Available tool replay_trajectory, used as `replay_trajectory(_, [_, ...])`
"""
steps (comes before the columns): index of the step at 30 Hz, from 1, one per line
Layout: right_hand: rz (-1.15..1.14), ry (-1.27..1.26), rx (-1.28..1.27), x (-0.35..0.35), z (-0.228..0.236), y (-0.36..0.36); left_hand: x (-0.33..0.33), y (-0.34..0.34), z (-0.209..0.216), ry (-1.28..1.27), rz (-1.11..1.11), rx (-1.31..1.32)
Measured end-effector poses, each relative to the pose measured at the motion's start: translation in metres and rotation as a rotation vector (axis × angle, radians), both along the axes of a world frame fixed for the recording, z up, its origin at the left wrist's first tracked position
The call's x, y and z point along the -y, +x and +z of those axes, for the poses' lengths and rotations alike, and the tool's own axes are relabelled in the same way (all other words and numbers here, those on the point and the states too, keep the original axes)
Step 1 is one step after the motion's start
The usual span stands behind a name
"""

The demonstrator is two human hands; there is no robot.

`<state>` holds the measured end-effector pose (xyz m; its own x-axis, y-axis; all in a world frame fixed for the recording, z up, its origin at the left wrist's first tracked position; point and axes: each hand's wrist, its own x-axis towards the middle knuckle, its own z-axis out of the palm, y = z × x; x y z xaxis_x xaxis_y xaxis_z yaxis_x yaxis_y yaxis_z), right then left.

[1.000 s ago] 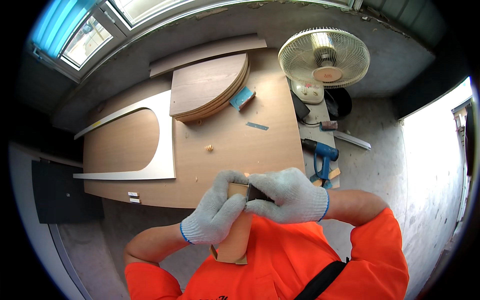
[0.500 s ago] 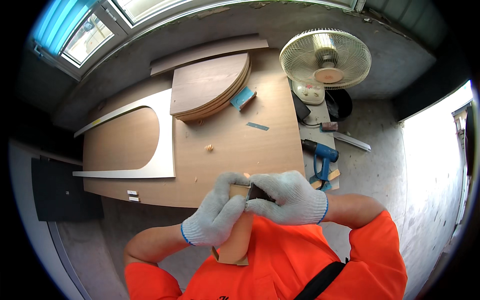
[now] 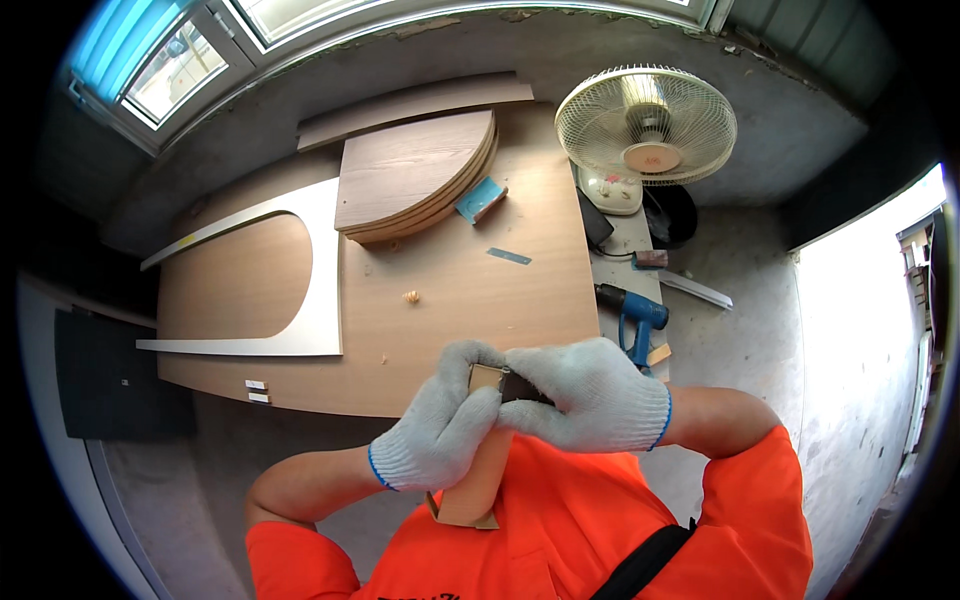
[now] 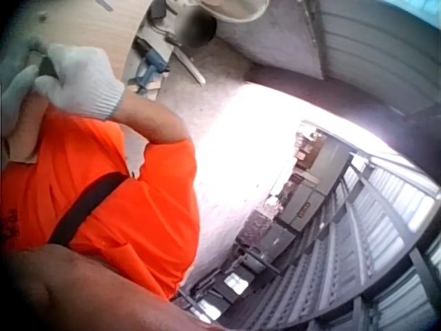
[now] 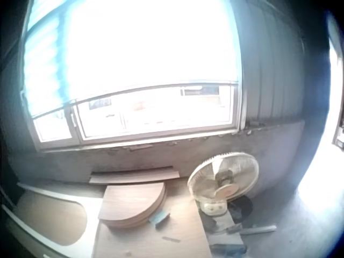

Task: The person applies a strip of edge banding to a wooden board. They use a heat gun to warm the adhesive and a metal scraper to press the banding firmly onto the edge, smoothing it out and trimming excess material.

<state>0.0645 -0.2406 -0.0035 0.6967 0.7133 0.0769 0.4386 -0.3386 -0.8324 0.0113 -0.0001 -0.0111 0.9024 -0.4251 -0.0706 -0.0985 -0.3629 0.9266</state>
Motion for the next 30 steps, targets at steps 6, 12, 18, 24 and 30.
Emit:
replay_trajectory(6, [-0.138,-0.029,-0.103,0.002,0.009,-0.013,0.014,-0.015,0.005,-0.303,0.272,-0.419])
replay_trajectory(12, [-0.163,-0.068,-0.135,0.000,0.012,-0.016,0.007,-0.014,-0.003,-0.296,0.209,-0.416])
replay_trajectory(18, [-0.161,-0.077,-0.107,-0.005,0.013,-0.017,0.006,-0.013,-0.008,-0.290,0.168,-0.339])
replay_trajectory(24, [-0.133,-0.110,-0.060,-0.005,0.012,-0.015,0.006,-0.009,-0.006,-0.233,0.098,-0.232])
replay_trajectory(30, [-0.081,-0.150,-0.022,0.001,0.013,-0.010,0.010,-0.009,-0.009,-0.204,0.034,-0.185])
